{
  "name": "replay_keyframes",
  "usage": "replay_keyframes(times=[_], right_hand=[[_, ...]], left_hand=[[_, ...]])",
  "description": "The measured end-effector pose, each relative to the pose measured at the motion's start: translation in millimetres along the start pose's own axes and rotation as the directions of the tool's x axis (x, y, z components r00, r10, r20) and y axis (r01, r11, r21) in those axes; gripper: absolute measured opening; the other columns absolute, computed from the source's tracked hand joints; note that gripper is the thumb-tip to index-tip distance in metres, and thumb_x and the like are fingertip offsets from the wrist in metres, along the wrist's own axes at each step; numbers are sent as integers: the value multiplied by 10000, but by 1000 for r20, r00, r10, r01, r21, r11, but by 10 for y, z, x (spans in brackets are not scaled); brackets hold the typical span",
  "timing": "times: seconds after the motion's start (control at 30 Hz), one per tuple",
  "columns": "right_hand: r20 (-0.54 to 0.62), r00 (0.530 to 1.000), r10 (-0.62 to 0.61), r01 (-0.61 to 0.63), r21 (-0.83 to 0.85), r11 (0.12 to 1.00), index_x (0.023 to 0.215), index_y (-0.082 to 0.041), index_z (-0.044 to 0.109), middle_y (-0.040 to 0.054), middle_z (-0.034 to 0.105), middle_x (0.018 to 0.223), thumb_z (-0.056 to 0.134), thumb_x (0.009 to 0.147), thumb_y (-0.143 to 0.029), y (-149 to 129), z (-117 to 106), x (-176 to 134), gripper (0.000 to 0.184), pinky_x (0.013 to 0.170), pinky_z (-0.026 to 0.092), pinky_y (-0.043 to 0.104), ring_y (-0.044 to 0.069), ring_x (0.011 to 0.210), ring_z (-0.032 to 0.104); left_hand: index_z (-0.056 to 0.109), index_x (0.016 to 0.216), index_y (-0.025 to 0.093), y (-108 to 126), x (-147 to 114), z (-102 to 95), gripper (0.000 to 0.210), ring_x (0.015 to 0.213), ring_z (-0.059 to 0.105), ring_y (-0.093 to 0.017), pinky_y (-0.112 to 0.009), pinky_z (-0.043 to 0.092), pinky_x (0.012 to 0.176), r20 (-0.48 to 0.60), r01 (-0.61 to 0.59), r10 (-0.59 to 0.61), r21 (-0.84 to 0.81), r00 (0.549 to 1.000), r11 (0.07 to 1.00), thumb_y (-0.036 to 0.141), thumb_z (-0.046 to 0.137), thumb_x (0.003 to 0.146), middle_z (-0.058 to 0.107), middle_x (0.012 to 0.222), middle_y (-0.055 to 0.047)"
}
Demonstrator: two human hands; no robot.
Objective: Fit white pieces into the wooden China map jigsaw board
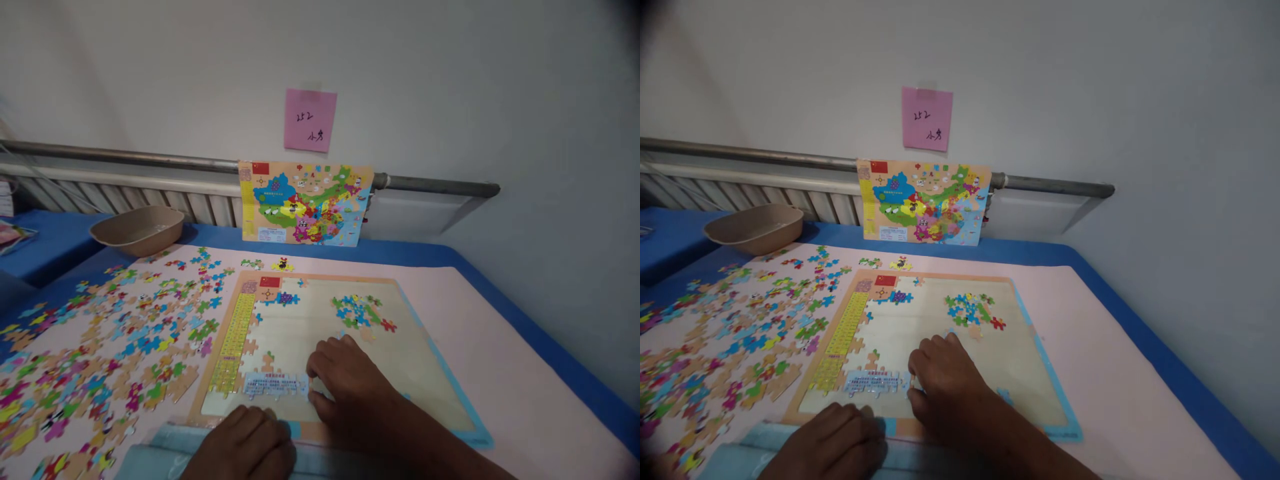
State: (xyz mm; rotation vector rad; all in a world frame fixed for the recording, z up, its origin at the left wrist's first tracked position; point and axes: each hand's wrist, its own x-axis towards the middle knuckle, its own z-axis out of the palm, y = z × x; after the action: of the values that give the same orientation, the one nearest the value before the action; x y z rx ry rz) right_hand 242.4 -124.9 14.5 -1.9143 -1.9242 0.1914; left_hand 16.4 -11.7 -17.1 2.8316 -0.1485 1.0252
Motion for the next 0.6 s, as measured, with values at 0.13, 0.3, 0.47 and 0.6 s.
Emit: replay_keyframes(times=[0.13, 0.3, 0.47, 0.6], right_hand=[[35, 999, 14, -13, -17, 1000, 946, -183, 609, 35, 618, 951, 690, 801, -165, -13, -14, 10, 167, 856, 277, 423, 229, 906, 491], [51, 998, 35, -34, -23, 999, 939, -181, 600, 43, 620, 959, 673, 809, -163, -25, -30, 19, 150, 868, 285, 428, 235, 916, 495], [58, 998, 35, -33, -37, 999, 936, -178, 607, 39, 620, 946, 679, 807, -165, -37, -22, 32, 149, 851, 280, 428, 234, 913, 496], [66, 997, 40, -38, -37, 999, 942, -176, 615, 40, 623, 950, 691, 800, -160, -41, -25, 38, 162, 851, 282, 427, 234, 911, 498]], left_hand=[[701, 1162, 248, -55, -172, 95, 402, 1166, 649, -226, -368, 526, 953, 37, 107, -111, 101, 993, 989, 322, 306, 1175, 752, 1286, -38], [686, 1295, 265, -106, -308, 101, 275, 1327, 609, -266, -416, 518, 1079, 245, 73, -111, 159, 963, 985, 309, 476, 1123, 702, 1438, -63], [679, 1311, 264, -106, -330, 126, 277, 1345, 606, -283, -441, 514, 1094, 275, 80, -123, 162, 953, 984, 324, 493, 1115, 688, 1467, -65], [685, 1285, 262, -102, -307, 127, 318, 1329, 607, -270, -444, 502, 1089, 250, 86, -121, 146, 961, 985, 322, 408, 1140, 699, 1451, -57]])
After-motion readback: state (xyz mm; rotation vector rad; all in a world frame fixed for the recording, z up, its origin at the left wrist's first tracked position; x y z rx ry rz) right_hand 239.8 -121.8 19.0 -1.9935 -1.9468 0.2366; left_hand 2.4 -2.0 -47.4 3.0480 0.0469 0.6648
